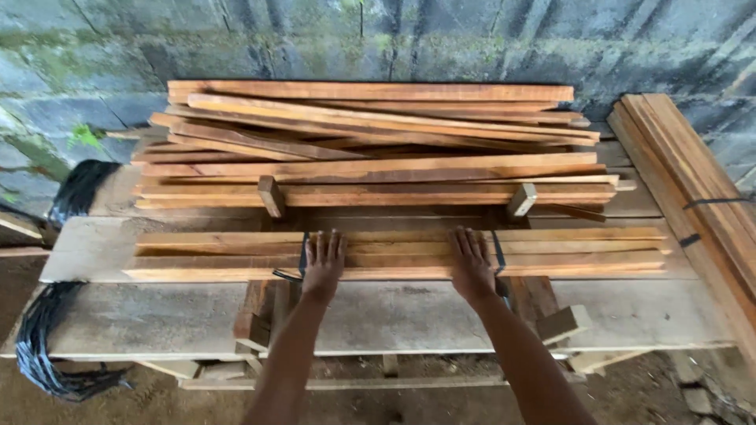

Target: The person organizes a pile of wooden planks on a workbench. They pick up individual planks and small bundles, align them, and place them into a neat stack. The person also moves a bundle of planks to the side and continues to arrange the remaining pieces.

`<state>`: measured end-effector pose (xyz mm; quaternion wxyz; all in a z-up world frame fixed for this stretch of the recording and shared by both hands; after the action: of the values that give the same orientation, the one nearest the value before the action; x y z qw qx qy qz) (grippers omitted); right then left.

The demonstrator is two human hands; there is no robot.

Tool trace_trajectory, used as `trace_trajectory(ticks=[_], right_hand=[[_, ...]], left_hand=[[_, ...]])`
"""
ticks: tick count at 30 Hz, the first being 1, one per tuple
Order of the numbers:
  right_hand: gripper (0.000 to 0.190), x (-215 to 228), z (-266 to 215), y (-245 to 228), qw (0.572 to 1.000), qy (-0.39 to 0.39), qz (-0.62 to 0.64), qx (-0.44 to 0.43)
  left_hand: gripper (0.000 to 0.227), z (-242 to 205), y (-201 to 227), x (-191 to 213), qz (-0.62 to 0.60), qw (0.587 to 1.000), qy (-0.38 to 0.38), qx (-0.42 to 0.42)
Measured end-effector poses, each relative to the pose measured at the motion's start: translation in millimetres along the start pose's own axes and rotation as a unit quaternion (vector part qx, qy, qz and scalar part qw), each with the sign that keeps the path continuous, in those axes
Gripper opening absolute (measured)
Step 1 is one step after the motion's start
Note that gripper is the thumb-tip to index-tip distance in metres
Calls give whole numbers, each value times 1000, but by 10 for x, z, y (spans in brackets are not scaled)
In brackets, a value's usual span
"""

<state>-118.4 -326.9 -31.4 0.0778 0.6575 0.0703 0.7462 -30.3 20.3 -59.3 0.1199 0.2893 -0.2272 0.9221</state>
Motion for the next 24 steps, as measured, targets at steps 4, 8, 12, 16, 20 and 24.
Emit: trace_trajectory(ticks=[4, 8, 12, 16, 20, 24], right_hand=[[112, 71, 46, 49, 999, -38, -8, 1], [114, 189, 195, 125, 991, -101, 87, 18], [93, -424, 639, 403, 996, -9, 54, 76], [90, 223, 861, 413, 970, -221, 77, 59], [139, 716, 1061, 399, 905, -405, 131, 27], [144, 1465, 1177, 259, 862, -451, 228, 26]], left_hand=[[102, -131, 2, -277, -43, 988, -149, -22], [125, -102, -69, -562, -130, 933, -333, -41], [121, 289, -228, -625, -171, 851, -496, -40], [72, 817, -438, -129, -203, 834, -511, -47], [86, 1022, -480, -548, -246, 742, -621, -63], [109, 1546, -694, -230, -263, 647, -711, -79]])
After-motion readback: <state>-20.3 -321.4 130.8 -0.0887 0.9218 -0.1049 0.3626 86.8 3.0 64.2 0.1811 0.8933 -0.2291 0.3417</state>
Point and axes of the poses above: each hand's wrist, its own z-axis towards the middle knuckle, its own x-axis out of the back of the hand, y = z × x, the point moved 3 cm from there along z, towards the middle knuckle, and after that the axes turned 8 degrees about -y, right-handed, at the moved point
